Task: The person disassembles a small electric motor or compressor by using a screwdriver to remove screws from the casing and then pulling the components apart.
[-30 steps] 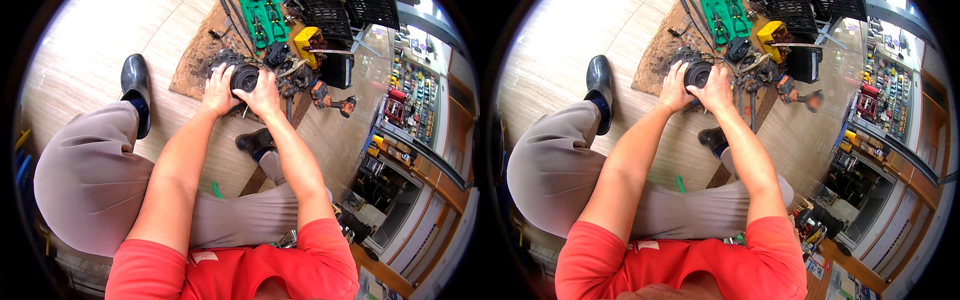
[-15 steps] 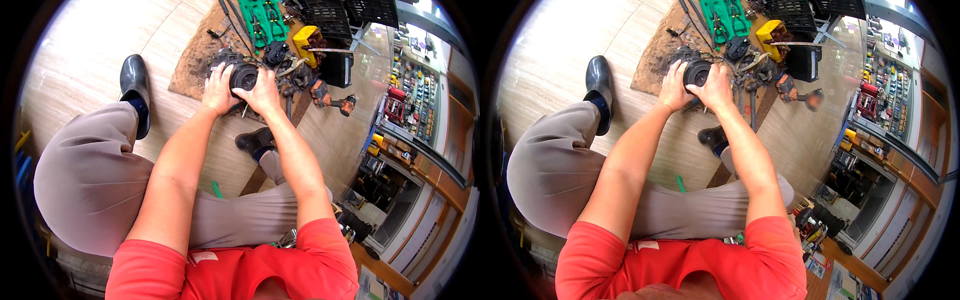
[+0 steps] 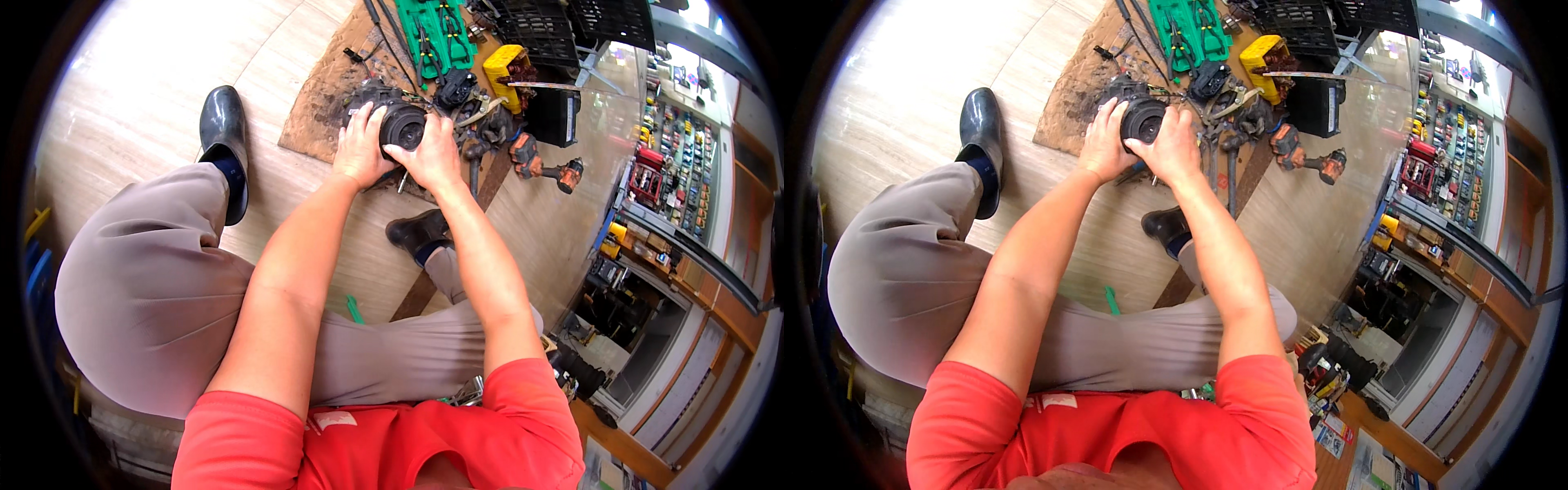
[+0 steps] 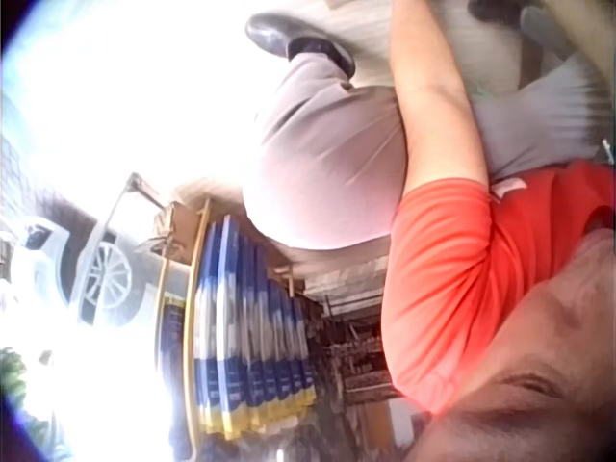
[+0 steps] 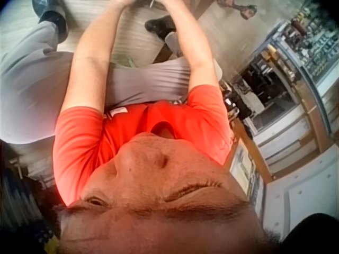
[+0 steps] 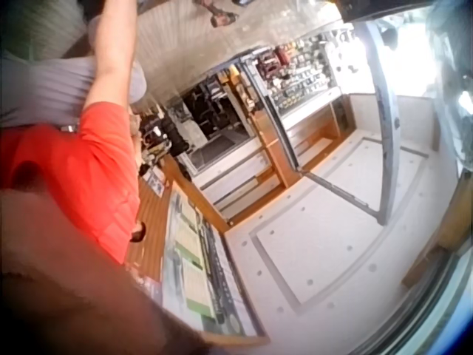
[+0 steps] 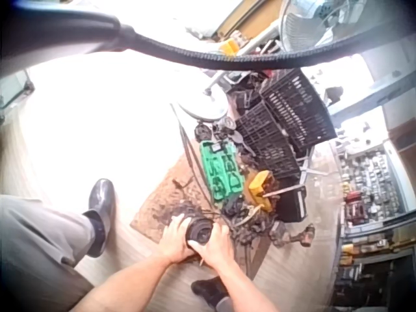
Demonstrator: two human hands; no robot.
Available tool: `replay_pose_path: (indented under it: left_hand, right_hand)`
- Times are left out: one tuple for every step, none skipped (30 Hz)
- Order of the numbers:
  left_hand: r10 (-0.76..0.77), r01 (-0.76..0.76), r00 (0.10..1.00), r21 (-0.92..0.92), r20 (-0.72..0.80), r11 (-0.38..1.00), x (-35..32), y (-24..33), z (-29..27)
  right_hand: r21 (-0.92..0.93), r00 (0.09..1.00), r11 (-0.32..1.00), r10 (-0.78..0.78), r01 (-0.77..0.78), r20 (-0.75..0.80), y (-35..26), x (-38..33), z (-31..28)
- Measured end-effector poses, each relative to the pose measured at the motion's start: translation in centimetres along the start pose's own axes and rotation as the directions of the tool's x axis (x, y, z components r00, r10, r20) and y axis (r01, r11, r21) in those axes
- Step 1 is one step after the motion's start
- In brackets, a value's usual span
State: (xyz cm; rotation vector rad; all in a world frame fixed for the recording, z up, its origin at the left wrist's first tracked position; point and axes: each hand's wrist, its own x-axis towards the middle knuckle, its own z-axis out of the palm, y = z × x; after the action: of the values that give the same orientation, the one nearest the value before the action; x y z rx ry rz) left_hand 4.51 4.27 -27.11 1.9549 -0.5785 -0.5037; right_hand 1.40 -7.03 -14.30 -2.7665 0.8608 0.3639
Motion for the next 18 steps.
replay_pose_path:
  left_hand:
    - [0.005,-0.005,1.0,-0.005,-0.007,1.0,0.0,0.0,0.0]
    - [0.004,-0.004,1.0,-0.013,-0.005,1.0,-0.1,-0.1,0.0]
    - [0.003,-0.003,1.0,-0.021,-0.005,1.0,-0.1,-0.2,-0.1]
    - [0.001,-0.002,1.0,-0.029,-0.006,1.0,-0.1,-0.2,-0.1]
    - [-0.004,0.004,1.0,-0.021,-0.002,1.0,0.0,-0.1,-0.1]
    - [-0.009,0.009,1.0,-0.012,0.003,1.0,0.0,0.1,-0.1]
    - [-0.014,0.014,1.0,-0.003,0.009,1.0,-0.1,0.2,-0.1]
    - [-0.012,0.012,1.0,0.0,0.006,1.0,0.0,0.2,-0.1]
    - [-0.009,0.009,1.0,0.003,0.003,1.0,0.0,0.1,0.0]
    - [-0.007,0.007,1.0,0.006,-0.001,1.0,0.0,0.0,0.0]
    - [-0.007,0.007,1.0,0.006,0.001,1.0,0.0,0.0,0.0]
    - [-0.008,0.008,1.0,0.007,0.002,1.0,0.0,-0.1,0.0]
    - [-0.01,0.01,1.0,0.007,0.003,1.0,0.0,-0.1,0.0]
    - [-0.011,0.011,1.0,0.006,0.008,1.0,0.0,-0.1,0.0]
    - [-0.013,0.013,1.0,0.005,0.013,1.0,0.0,-0.1,0.0]
    - [-0.014,0.014,1.0,0.005,0.017,1.0,0.0,-0.1,0.0]
    - [-0.011,0.011,1.0,0.004,0.014,1.0,0.1,-0.1,0.0]
    - [-0.009,0.009,1.0,0.005,0.011,1.0,0.1,-0.1,0.1]
  right_hand:
    - [0.002,1.0,1.0,-0.004,0.004,0.007,0.1,0.0,0.1]
    - [0.004,1.0,1.0,-0.007,0.007,0.014,0.1,0.1,0.2]
    - [0.007,1.0,1.0,-0.012,0.012,0.021,0.1,0.1,0.2]
    - [0.016,1.0,1.0,-0.007,0.007,0.015,0.2,0.1,0.2]
    - [0.025,1.0,1.0,-0.002,0.002,0.009,0.2,-0.1,0.3]
    - [0.034,1.0,0.999,0.006,-0.006,0.004,0.3,-0.2,0.4]
    - [0.007,0.998,0.999,-0.044,0.044,-0.04,0.5,-0.3,0.7]
    - [-0.023,0.992,0.995,-0.094,0.093,-0.081,0.7,-0.4,1.1]
    - [-0.056,0.982,0.989,-0.146,0.14,-0.122,0.8,-0.5,1.4]
    - [-0.049,0.982,0.988,-0.149,0.144,-0.118,1.0,-0.6,1.6]
    - [-0.042,0.982,0.988,-0.151,0.148,-0.113,1.1,-0.6,1.8]
    - [-0.034,0.982,0.988,-0.155,0.152,-0.108,1.1,-0.6,1.8]
    - [-0.025,0.984,0.989,-0.147,0.145,-0.104,1.1,-0.5,1.8]
    - [-0.016,0.985,0.99,-0.138,0.137,-0.099,1.1,-0.5,1.7]
    - [-0.007,0.987,0.991,-0.131,0.131,-0.095,1.1,-0.4,1.7]
    - [-0.008,0.986,0.991,-0.131,0.131,-0.099,1.1,-0.4,1.7]
    - [-0.009,0.986,0.991,-0.131,0.131,-0.102,1.1,-0.3,1.7]
    - [-0.009,0.986,0.991,-0.132,0.131,-0.106,1.1,-0.2,1.7]
